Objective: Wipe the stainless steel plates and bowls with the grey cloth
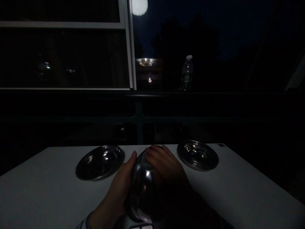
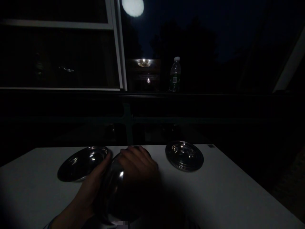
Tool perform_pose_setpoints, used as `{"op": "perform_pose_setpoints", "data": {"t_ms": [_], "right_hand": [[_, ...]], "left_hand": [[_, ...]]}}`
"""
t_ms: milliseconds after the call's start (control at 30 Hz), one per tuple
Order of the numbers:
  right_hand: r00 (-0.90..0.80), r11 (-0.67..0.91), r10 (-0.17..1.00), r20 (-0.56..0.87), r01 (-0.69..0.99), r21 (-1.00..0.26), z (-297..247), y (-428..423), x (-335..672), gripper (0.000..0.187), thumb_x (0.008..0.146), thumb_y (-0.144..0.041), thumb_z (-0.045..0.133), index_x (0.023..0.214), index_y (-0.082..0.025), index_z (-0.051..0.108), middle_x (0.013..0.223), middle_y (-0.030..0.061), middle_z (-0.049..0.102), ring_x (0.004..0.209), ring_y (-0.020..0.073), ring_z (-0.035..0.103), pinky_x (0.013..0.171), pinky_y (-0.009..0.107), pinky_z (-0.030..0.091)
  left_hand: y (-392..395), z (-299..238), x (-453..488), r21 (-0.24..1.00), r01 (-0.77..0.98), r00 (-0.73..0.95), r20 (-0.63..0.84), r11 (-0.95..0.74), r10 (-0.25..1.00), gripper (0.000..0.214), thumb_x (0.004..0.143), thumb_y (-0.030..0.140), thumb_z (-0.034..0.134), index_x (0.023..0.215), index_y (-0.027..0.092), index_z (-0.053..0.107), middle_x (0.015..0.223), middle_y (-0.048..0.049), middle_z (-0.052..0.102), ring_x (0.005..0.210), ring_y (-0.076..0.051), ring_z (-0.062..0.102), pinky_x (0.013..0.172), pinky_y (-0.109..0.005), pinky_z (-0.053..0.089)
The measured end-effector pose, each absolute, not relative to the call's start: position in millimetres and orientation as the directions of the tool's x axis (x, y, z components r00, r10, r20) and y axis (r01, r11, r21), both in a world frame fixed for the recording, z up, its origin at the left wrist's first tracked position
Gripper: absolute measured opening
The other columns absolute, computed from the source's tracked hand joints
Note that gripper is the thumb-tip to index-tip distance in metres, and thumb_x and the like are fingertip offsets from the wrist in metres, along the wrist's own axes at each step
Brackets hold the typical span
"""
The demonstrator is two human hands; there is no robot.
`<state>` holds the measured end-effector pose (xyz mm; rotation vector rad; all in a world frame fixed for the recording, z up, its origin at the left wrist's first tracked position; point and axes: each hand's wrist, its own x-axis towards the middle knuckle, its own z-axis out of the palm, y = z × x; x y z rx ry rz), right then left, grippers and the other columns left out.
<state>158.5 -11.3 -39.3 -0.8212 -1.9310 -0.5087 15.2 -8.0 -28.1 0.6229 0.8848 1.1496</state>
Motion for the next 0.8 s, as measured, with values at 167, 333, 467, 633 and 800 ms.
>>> {"op": "perform_pose_setpoints", "data": {"t_ms": [167, 333, 467, 633, 800], "right_hand": [[-0.479, 0.753, 0.261, 0.838, 0.645, 0.134, -50.9, -22.0, 132.9, 0.024, 0.089, -0.028, 0.04, 0.107, -0.023, 0.055, 0.113, -0.0047, 0.061, 0.12, 0.0105, 0.04, 0.108, 0.03, 0.023], [-0.668, 0.764, 0.154, 0.728, 0.548, 0.341, -55.6, -31.8, 129.4, 0.023, 0.09, -0.024, 0.042, 0.104, -0.02, 0.059, 0.118, -0.0045, 0.058, 0.121, 0.0108, 0.039, 0.108, 0.028, 0.024], [-0.682, 0.678, 0.039, 0.73, 0.555, 0.482, -62.4, -28.4, 139.7, 0.025, 0.088, -0.024, 0.048, 0.11, -0.021, 0.059, 0.125, -0.0041, 0.054, 0.125, 0.0125, 0.036, 0.11, 0.03, 0.022], [-0.659, 0.626, 0.051, 0.75, 0.606, 0.49, -70.7, -25.3, 136.9, 0.025, 0.089, -0.026, 0.046, 0.11, -0.023, 0.059, 0.125, -0.0066, 0.054, 0.125, 0.0118, 0.035, 0.113, 0.032, 0.014], [-0.575, 0.652, 0.115, 0.81, 0.659, 0.375, -61.0, -33.1, 123.4, 0.025, 0.088, -0.022, 0.047, 0.111, -0.02, 0.058, 0.119, -0.006, 0.058, 0.125, 0.0105, 0.036, 0.113, 0.032, 0.015]], "left_hand": [[-6.7, -14.3, 15.3, 0.734, -0.565, 0.112, -0.382, 0.375, 0.917, 0.022, 0.072, 0.033, 0.064, 0.061, 0.014, 0.06, 0.044, 0.0014, 0.056, 0.038, -0.01, 0.052, 0.039, -0.019, 0.042], [2.3, 1.0, 6.2, 0.706, -0.646, 0.045, -0.343, 0.289, 0.938, 0.028, 0.083, 0.028, 0.049, 0.063, 0.014, 0.062, 0.044, -0.0002, 0.059, 0.037, -0.011, 0.054, 0.041, -0.021, 0.045], [11.8, 3.9, -6.7, 0.693, -0.7, 0.024, -0.218, 0.172, 0.976, 0.032, 0.086, 0.025, 0.042, 0.065, 0.013, 0.064, 0.049, -0.0015, 0.064, 0.04, -0.012, 0.057, 0.048, -0.023, 0.05], [11.4, 0.5, -6.2, 0.699, -0.694, 0.004, -0.234, 0.171, 0.972, 0.03, 0.085, 0.026, 0.044, 0.067, 0.014, 0.065, 0.051, -0.0014, 0.065, 0.045, -0.013, 0.06, 0.051, -0.023, 0.051], [1.6, -10.1, 7.4, 0.811, -0.548, -0.089, -0.301, 0.205, 0.949, 0.021, 0.074, 0.033, 0.062, 0.067, 0.014, 0.065, 0.055, -0.0014, 0.065, 0.048, -0.012, 0.06, 0.047, -0.02, 0.047]]}}
